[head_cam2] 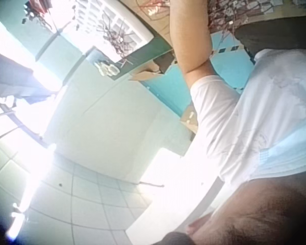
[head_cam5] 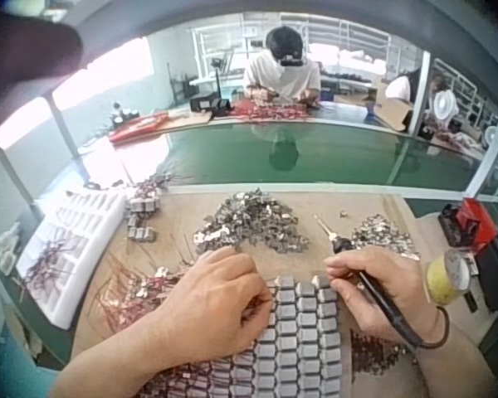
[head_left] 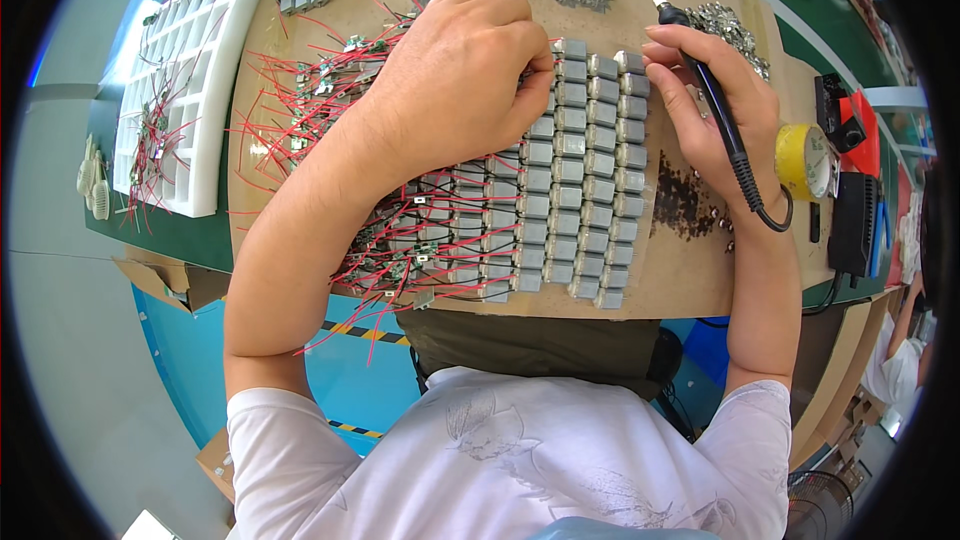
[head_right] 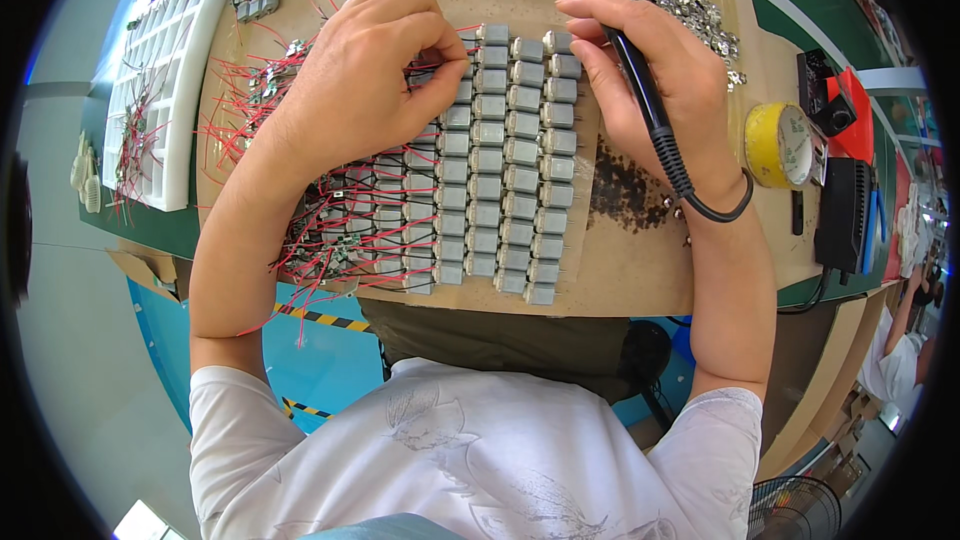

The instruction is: Soldering wires to electronic components on an assembly line.

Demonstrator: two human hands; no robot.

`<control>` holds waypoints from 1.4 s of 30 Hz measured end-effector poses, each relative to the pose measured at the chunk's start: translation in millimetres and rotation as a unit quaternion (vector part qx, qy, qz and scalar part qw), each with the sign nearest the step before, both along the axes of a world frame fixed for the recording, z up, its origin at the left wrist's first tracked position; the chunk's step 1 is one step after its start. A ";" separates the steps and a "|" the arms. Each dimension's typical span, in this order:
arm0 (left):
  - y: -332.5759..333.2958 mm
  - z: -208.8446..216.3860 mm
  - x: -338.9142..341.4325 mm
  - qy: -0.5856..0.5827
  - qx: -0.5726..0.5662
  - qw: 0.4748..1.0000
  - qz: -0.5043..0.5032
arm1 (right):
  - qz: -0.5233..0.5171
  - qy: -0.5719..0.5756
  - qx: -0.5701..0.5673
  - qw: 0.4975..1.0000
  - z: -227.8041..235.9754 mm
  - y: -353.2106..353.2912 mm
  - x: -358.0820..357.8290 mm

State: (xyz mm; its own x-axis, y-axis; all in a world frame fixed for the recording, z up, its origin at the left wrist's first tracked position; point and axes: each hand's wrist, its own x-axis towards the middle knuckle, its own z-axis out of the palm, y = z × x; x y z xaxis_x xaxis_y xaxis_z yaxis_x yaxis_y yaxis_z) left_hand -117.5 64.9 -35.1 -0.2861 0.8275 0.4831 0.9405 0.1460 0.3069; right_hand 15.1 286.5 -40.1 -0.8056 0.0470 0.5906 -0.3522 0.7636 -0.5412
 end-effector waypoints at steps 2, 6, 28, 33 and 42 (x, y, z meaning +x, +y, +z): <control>-0.1 0.1 0.1 -0.001 -0.001 1.000 0.000 | 0.002 0.003 0.001 1.000 0.5 0.3 0.2; 0.7 -0.2 0.2 -0.002 0.002 1.000 0.000 | 0.001 -0.001 0.009 1.000 1.1 1.6 1.2; -15.5 17.2 -14.8 -0.091 0.178 0.977 -0.069 | -0.019 0.024 0.076 0.997 16.6 -10.7 13.7; -83.8 63.4 -72.1 -0.005 0.217 0.955 0.204 | -0.013 0.048 0.071 0.996 23.2 -13.6 14.1; -223.9 48.0 -129.5 0.000 -0.222 0.850 0.478 | -0.006 0.063 0.068 0.996 29.7 -19.3 19.0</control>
